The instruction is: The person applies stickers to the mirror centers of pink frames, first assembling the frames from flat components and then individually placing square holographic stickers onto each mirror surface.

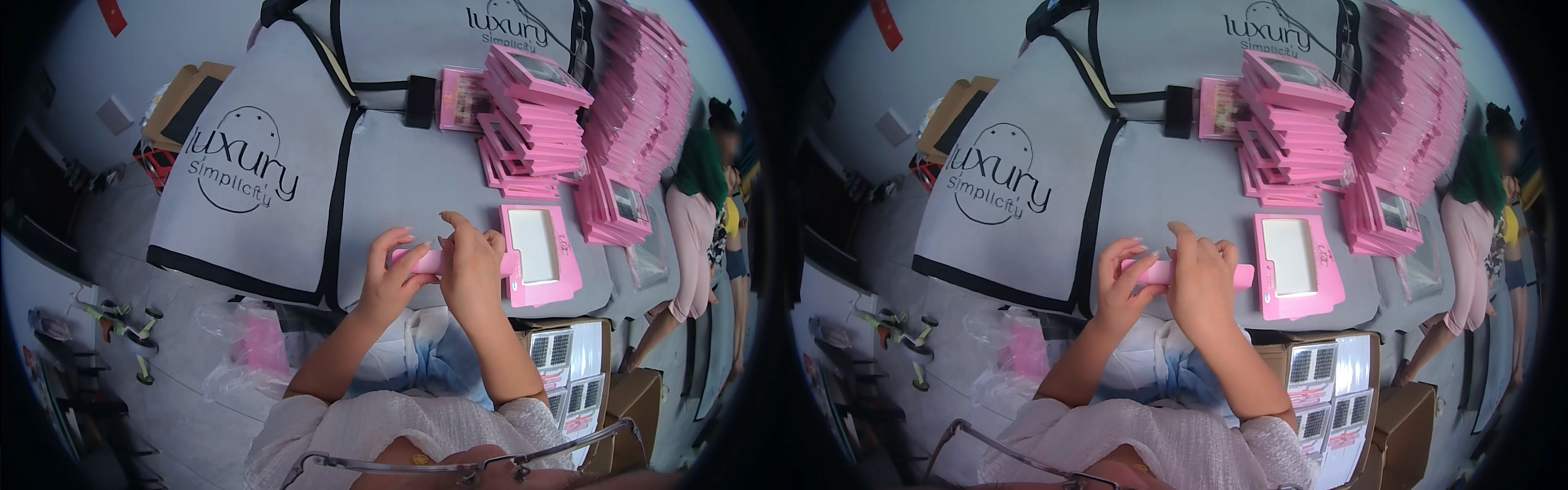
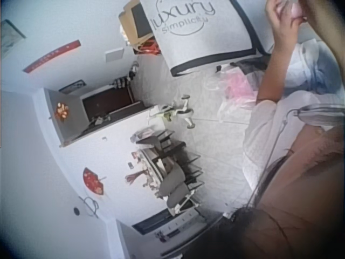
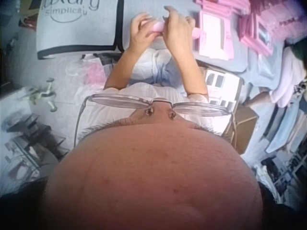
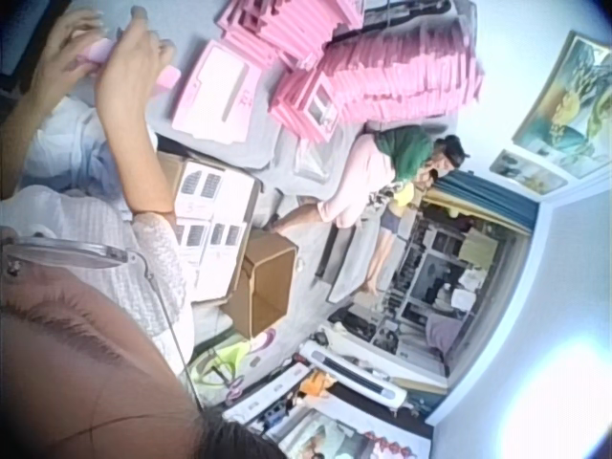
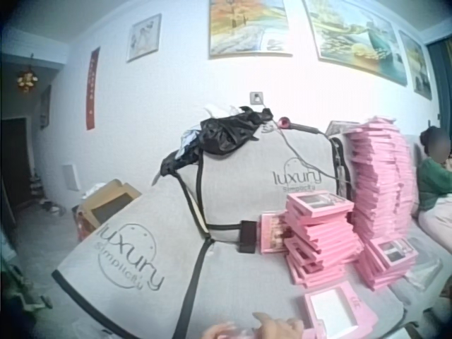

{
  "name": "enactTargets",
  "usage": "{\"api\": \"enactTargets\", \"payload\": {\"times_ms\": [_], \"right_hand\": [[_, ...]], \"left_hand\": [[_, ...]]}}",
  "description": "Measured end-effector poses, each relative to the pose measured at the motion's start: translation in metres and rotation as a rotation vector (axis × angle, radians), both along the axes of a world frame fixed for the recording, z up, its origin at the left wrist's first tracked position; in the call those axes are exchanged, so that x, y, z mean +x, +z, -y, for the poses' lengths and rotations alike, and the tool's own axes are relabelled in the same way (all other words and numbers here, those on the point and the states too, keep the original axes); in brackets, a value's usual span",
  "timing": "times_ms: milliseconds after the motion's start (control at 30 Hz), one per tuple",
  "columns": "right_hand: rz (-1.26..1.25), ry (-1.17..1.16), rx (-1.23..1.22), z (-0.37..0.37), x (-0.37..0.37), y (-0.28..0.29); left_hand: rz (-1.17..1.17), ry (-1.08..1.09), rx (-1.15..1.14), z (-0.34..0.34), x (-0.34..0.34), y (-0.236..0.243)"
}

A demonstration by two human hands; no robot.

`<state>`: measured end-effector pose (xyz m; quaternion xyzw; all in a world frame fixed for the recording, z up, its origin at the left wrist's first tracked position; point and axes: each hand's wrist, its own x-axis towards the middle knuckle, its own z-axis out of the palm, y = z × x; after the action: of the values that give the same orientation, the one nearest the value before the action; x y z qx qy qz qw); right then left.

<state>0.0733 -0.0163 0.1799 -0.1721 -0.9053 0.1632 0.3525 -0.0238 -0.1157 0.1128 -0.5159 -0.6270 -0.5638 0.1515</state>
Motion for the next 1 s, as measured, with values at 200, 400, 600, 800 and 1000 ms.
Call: {"api": "enactTargets", "payload": {"times_ms": [200, 400, 600, 800, 1000], "right_hand": [[0.018, 0.009, -0.050, 0.003, 0.002, 0.003], [0.043, 0.168, 0.212, -0.013, 0.026, 0.004], [0.153, 0.148, 0.202, -0.037, 0.054, 0.001], [0.232, 0.057, 0.001, -0.039, 0.072, 0.010], [0.177, -0.004, 0.201, -0.024, 0.065, 0.013]], "left_hand": [[-0.415, 0.211, -0.146, 0.009, 0.005, 0.024], [-0.434, 0.192, -0.219, 0.014, -0.007, 0.026], [-0.267, 0.028, -0.307, 0.017, -0.008, 0.025], [0.185, -0.198, -0.438, 0.025, -0.009, 0.033], [0.471, -0.219, -0.438, 0.036, -0.014, 0.029]]}}
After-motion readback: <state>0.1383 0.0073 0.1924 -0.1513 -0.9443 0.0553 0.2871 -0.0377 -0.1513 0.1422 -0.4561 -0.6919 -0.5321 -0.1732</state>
